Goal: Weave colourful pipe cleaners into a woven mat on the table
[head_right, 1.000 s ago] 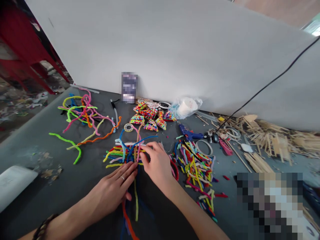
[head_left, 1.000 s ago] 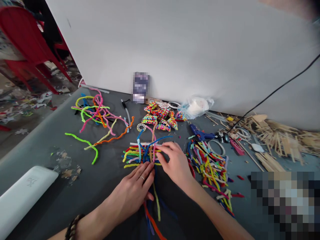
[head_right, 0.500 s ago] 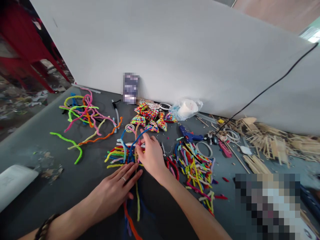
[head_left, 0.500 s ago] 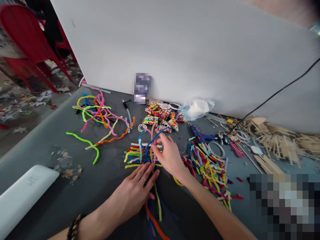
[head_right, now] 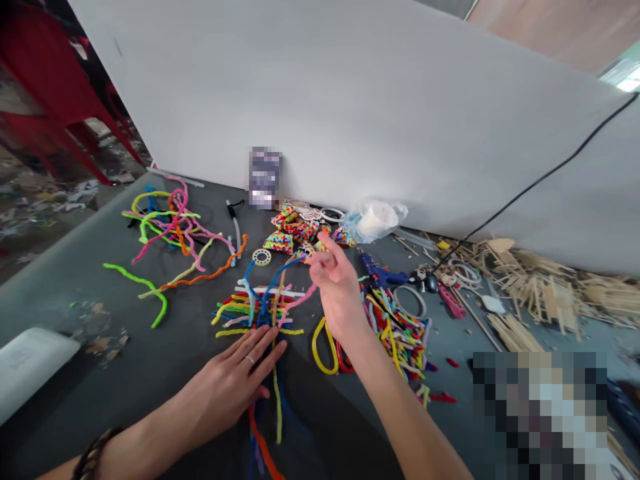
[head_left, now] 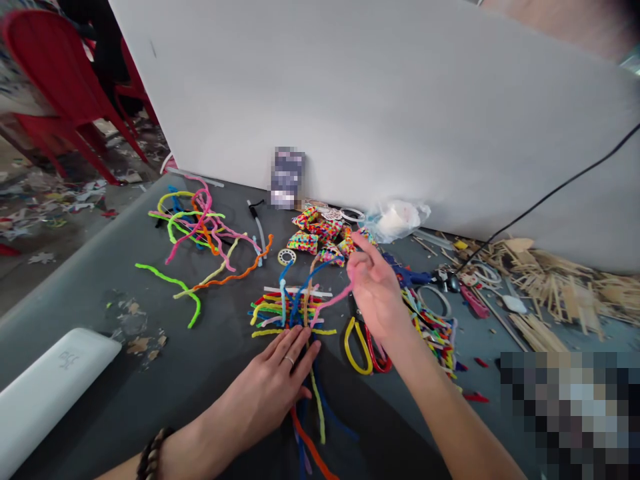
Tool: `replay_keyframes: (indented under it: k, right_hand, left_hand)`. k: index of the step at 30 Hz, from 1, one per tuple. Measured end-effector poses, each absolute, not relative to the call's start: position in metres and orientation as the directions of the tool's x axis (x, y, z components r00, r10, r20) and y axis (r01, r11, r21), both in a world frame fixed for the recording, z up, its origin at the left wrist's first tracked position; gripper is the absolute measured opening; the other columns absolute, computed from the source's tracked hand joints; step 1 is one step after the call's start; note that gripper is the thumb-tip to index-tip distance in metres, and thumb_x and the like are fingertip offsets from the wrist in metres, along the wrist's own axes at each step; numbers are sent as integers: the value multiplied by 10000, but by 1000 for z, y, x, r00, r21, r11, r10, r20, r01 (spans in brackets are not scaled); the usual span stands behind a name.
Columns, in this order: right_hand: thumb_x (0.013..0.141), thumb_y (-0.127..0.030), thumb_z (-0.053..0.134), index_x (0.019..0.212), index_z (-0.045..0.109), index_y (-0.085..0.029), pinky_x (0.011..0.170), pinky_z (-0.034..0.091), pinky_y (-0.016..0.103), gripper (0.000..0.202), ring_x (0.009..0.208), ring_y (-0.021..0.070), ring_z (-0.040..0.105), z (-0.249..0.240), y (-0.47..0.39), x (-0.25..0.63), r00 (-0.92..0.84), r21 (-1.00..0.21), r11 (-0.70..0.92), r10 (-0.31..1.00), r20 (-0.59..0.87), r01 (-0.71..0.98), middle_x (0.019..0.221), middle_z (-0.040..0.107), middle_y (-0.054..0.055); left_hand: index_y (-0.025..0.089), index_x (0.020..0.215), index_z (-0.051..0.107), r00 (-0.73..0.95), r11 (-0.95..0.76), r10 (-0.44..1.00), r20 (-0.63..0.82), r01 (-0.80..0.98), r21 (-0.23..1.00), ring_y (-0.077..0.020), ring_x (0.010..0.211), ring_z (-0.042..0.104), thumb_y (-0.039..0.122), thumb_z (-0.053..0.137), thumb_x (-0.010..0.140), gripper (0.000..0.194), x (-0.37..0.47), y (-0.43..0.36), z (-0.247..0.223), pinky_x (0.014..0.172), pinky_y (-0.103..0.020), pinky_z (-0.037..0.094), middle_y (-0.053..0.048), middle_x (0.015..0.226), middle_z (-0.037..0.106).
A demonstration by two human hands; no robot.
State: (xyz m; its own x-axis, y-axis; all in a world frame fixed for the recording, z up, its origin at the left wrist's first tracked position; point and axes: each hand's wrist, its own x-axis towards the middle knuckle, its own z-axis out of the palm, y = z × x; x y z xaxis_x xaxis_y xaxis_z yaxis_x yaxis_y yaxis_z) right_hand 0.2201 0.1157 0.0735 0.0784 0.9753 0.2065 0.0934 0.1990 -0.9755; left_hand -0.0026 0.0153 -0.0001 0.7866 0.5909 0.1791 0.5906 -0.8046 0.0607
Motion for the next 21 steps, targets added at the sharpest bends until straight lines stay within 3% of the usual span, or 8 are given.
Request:
replay_keyframes:
  k: [4, 7, 10, 15, 21]
  right_hand:
    - [935, -524, 612, 1436, 536, -249, 811, 502, 352, 577, 876, 203, 610, 72, 101, 228, 167, -931, 255, 938, 304, 262, 1007, 664, 51]
    - [923, -475, 666, 1176, 707, -243, 712, 470, 309, 346, 758, 180, 578, 61, 84, 223, 57, -797, 186, 962, 265, 575, 884, 651, 25]
    - [879, -437, 728, 949, 751, -246, 678, 434, 287, 205, 731, 177, 583, 52, 71, 210, -25, -628, 161, 975, 220, 761, 799, 628, 7]
    - [880, -306, 722, 846, 723, -253, 689, 402, 267, 63, 752, 167, 612, 47, 67, 192, -103, -484, 163, 984, 148, 860, 757, 641, -18]
    - [909, -289, 681, 814, 707, -238, 684, 380, 285, 111, 751, 177, 611, 49, 58, 196, -177, -347, 214, 975, 133, 913, 771, 659, -4]
  left_hand:
    - [144, 1601, 295, 780, -799, 597, 189, 600, 46, -299, 1514, 320, 332, 447, 1066, 587, -2, 13, -4, 1205, -423, 363, -168, 1626, 359]
    - [134, 1599, 296, 775, -794, 601, 196, 608, 29, -305, 1512, 321, 334, 440, 1070, 584, -1, 13, -6, 1203, -429, 365, -176, 1616, 374]
    - [121, 1582, 335, 777, -796, 594, 207, 605, 12, -313, 1499, 349, 346, 442, 1069, 571, 0, 12, -7, 1194, -434, 378, -186, 1599, 399]
    - [108, 1552, 392, 773, -794, 589, 236, 608, -7, -320, 1487, 372, 352, 475, 1057, 558, 1, 13, -8, 1189, -440, 379, -208, 1560, 449]
    - [104, 1571, 356, 763, -786, 604, 230, 618, 16, -326, 1506, 337, 389, 489, 1052, 607, 1, 11, -9, 1216, -452, 331, -210, 1597, 391]
